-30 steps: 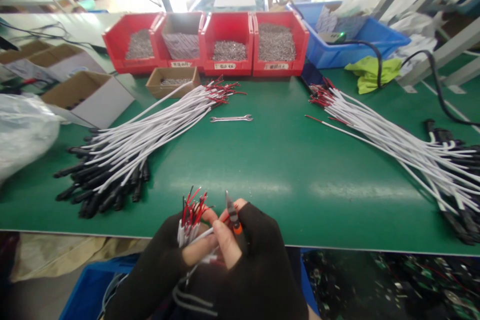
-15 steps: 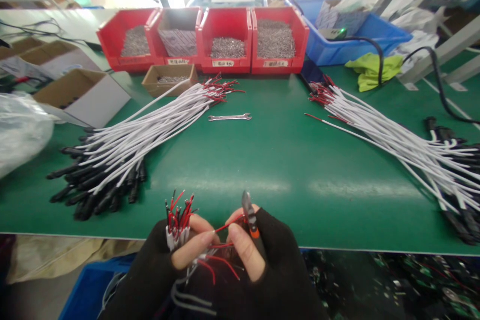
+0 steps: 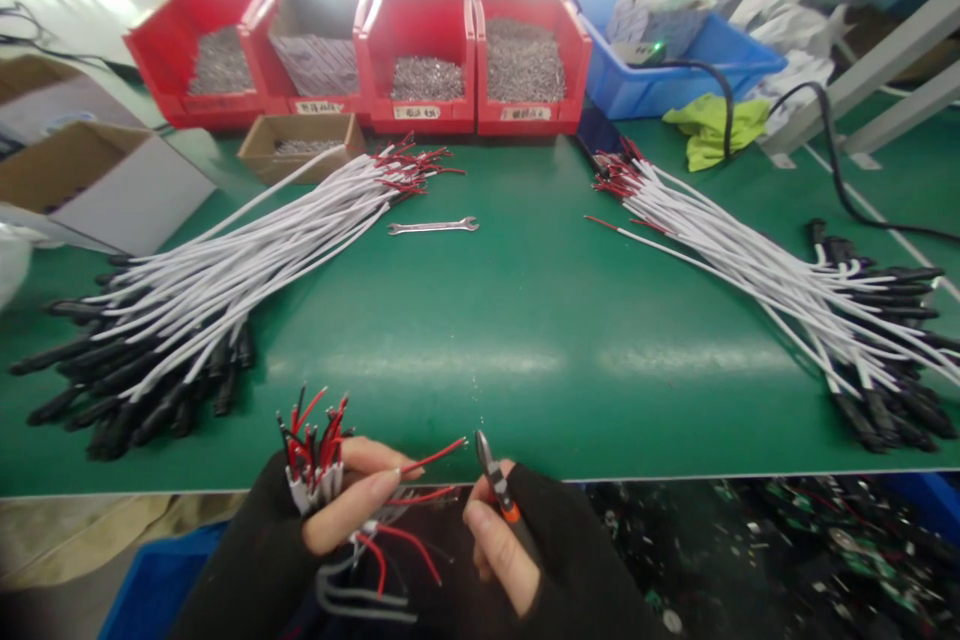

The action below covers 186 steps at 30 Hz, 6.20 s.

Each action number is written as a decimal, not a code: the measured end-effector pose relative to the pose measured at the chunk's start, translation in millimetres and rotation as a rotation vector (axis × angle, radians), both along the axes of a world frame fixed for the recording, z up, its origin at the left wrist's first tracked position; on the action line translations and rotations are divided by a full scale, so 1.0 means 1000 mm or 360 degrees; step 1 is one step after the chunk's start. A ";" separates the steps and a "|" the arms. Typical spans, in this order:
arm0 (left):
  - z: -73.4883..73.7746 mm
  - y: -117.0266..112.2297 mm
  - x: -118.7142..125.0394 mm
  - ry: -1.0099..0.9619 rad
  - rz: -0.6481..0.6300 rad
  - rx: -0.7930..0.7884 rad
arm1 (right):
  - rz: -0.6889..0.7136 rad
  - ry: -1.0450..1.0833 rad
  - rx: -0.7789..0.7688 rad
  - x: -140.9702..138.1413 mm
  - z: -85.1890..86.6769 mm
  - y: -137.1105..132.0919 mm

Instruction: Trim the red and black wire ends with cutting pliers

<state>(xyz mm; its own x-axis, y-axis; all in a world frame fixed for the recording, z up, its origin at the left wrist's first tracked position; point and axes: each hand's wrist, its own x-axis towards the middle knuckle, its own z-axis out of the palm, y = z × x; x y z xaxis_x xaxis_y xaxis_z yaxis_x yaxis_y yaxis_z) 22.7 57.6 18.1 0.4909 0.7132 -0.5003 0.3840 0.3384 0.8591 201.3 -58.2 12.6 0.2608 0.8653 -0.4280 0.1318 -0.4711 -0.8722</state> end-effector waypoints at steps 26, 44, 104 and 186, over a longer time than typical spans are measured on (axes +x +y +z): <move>-0.002 -0.001 -0.003 0.0153 -0.0071 0.0235 | 0.0113 -0.0057 -0.0041 0.012 -0.006 -0.008; -0.005 -0.002 -0.003 0.0126 -0.0063 0.0296 | 0.0169 -0.0169 -0.0059 0.011 -0.016 -0.010; 0.010 -0.002 0.003 0.0052 0.0030 0.0109 | 0.0205 -0.0293 -0.0373 0.027 -0.011 -0.022; 0.001 -0.001 -0.001 0.0060 -0.0076 0.0190 | 0.0320 -0.0179 -0.0245 0.024 0.002 -0.010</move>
<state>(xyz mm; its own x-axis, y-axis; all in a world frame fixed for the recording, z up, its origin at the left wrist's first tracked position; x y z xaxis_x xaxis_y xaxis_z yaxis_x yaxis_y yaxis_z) 22.0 56.8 18.6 0.5084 0.7450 -0.4319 0.4298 0.2151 0.8769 225.7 -68.1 15.1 0.1440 0.8314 -0.5367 0.3278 -0.5518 -0.7668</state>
